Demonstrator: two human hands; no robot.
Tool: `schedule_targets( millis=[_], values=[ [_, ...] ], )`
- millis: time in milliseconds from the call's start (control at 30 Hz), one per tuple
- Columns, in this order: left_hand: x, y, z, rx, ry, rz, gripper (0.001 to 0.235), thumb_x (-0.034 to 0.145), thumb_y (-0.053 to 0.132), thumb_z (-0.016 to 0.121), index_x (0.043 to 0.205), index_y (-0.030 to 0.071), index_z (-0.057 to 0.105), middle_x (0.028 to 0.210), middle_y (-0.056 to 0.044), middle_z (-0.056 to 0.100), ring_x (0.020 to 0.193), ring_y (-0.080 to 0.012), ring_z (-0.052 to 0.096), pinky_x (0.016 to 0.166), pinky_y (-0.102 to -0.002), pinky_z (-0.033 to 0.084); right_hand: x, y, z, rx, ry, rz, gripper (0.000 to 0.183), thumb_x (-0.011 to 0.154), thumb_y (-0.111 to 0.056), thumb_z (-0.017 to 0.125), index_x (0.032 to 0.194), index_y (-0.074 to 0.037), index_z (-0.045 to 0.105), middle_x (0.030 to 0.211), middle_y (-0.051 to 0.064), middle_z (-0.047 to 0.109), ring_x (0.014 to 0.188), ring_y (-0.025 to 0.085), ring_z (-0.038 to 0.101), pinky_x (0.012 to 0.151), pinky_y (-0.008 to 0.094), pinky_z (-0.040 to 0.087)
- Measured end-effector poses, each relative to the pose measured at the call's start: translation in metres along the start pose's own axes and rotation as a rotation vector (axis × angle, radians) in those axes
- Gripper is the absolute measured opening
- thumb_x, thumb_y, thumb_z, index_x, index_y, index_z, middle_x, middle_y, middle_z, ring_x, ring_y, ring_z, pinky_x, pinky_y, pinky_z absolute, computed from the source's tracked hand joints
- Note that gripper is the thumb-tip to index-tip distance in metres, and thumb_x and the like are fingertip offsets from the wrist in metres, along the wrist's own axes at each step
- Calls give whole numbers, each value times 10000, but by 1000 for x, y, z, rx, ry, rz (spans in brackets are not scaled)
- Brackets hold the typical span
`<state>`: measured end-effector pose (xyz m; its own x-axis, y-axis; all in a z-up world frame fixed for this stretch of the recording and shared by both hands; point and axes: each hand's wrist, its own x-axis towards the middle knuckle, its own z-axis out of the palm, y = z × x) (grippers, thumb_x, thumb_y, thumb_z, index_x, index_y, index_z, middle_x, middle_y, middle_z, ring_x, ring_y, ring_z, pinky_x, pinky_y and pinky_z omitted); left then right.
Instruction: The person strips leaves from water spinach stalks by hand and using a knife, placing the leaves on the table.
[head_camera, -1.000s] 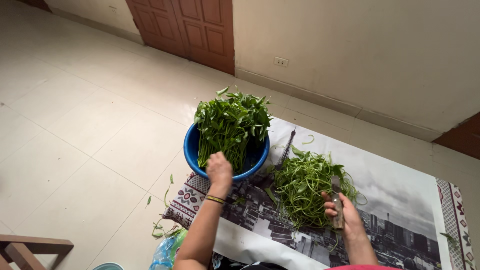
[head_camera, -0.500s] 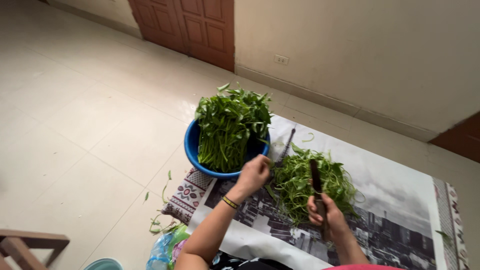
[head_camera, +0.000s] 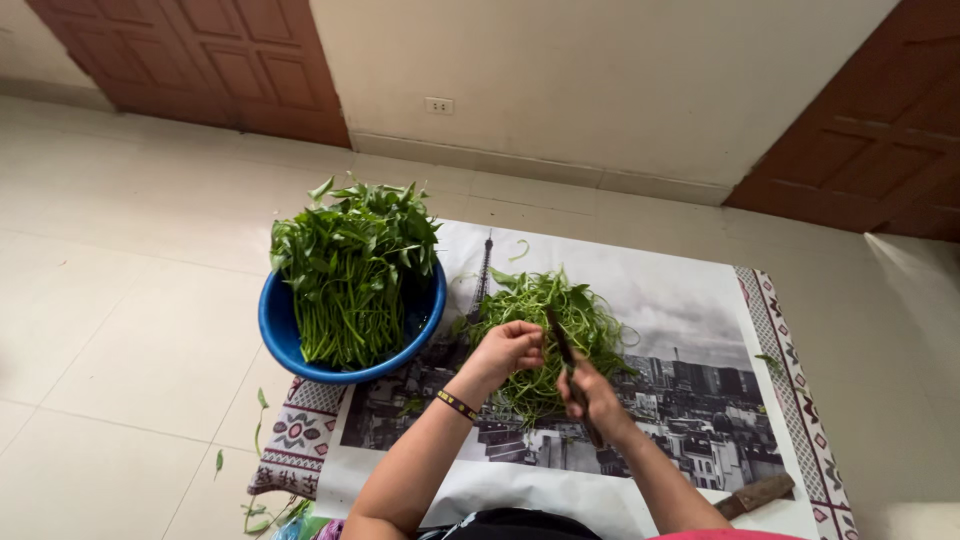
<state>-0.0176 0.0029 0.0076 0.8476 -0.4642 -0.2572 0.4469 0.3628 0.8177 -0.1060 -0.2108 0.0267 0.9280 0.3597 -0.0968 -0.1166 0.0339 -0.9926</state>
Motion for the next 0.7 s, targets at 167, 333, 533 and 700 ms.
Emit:
schedule_targets(
  millis=[167,333,533,700],
  values=[
    [14,4,0,-215,-43,-37,172,934,150,715,1059,38,678,879,-58,707,741,-155,715,713,-307,635,-18,-23,19,-472,0,-260,655,1002,-163,427,1643,-183,297,1088,124,532,868,176,546,741,311,480],
    [12,7,2,-180,-43,-72,173,936,156,735,1040,28,683,879,-28,710,697,-104,680,625,-253,604,-16,-31,22,-630,64,-258,660,953,-126,506,1595,-190,366,1159,150,696,872,224,667,853,358,548],
    [8,5,1,-89,-54,-85,156,950,178,738,1035,54,698,841,-15,696,647,-82,652,550,-211,555,-13,-28,21,-673,47,-448,646,956,-109,521,1580,-188,374,1210,182,659,894,246,678,815,363,544],
    [9,-1,6,-88,22,-61,108,951,133,707,1026,59,684,887,-13,709,701,-98,688,599,-237,587,-14,-28,25,-739,164,-385,637,955,-141,537,1572,-220,398,998,135,644,724,223,620,696,372,542]
  ],
)
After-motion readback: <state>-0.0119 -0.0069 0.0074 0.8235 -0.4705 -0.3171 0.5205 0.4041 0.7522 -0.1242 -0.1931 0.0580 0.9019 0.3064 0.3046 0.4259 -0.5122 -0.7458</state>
